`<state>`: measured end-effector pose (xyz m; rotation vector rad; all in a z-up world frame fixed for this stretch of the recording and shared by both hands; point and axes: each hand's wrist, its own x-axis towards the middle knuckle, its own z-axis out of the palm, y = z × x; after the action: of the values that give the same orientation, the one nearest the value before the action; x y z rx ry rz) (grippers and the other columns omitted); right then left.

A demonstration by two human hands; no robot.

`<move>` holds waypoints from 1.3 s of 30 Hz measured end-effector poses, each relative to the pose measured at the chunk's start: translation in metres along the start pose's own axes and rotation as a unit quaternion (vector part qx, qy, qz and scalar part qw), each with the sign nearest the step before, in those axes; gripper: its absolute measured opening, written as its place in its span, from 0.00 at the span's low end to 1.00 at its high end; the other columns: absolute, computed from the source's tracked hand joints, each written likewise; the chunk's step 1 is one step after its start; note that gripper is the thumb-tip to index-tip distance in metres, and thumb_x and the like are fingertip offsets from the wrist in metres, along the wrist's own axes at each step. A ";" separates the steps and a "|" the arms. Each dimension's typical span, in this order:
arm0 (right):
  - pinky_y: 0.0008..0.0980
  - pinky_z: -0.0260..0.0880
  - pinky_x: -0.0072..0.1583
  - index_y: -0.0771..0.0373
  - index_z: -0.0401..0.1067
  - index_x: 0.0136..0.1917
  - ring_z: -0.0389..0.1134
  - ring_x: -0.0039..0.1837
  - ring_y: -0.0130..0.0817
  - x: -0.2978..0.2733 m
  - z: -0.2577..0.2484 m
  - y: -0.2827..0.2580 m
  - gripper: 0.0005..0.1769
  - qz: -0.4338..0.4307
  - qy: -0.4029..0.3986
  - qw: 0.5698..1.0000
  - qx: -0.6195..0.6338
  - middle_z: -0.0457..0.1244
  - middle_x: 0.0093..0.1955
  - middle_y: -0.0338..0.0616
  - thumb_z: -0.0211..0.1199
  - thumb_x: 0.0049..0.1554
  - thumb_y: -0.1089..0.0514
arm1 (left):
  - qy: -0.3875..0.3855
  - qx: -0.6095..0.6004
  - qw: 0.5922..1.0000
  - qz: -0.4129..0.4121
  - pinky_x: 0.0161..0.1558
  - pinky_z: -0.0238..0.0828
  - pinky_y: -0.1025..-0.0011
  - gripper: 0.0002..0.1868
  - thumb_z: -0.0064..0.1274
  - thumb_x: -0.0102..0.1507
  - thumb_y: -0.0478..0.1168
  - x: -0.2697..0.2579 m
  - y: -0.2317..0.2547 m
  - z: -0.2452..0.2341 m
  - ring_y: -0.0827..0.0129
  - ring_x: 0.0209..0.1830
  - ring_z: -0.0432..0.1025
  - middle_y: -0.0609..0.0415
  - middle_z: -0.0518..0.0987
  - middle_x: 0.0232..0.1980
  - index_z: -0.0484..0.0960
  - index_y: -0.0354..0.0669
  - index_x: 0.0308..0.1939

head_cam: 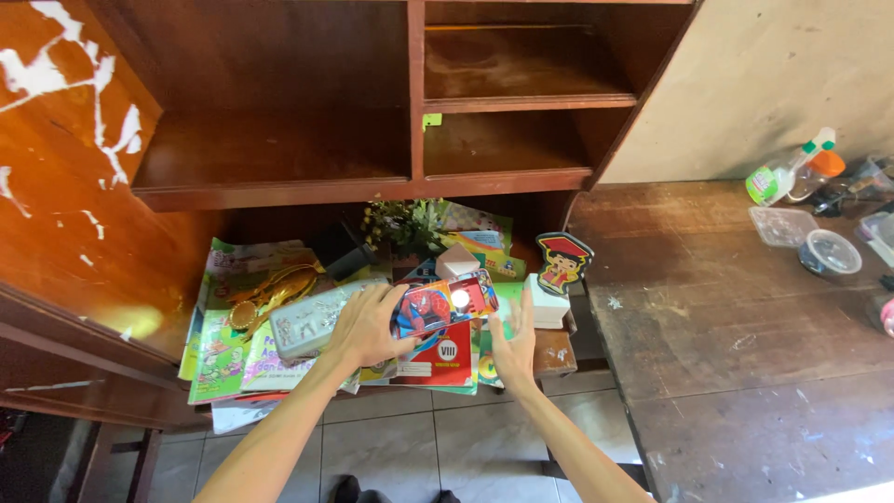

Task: Organize stationery and books on a wooden desk and shelf.

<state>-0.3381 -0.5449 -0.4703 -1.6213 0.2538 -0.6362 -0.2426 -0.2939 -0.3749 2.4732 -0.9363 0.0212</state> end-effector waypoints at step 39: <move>0.50 0.74 0.63 0.67 0.67 0.66 0.71 0.61 0.44 -0.011 0.027 0.029 0.24 0.285 -0.278 0.861 0.316 0.68 0.61 0.50 0.66 0.58 0.64 | 0.071 -0.071 0.988 0.119 0.32 0.70 0.48 0.10 0.45 0.69 0.44 0.004 -0.004 0.016 0.43 0.31 0.75 0.47 0.81 0.37 0.77 0.44 0.41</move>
<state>-0.3267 -0.5208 -0.5023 -0.9482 0.0684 0.2152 -0.2395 -0.3013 -0.3902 2.1879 -1.1231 0.2021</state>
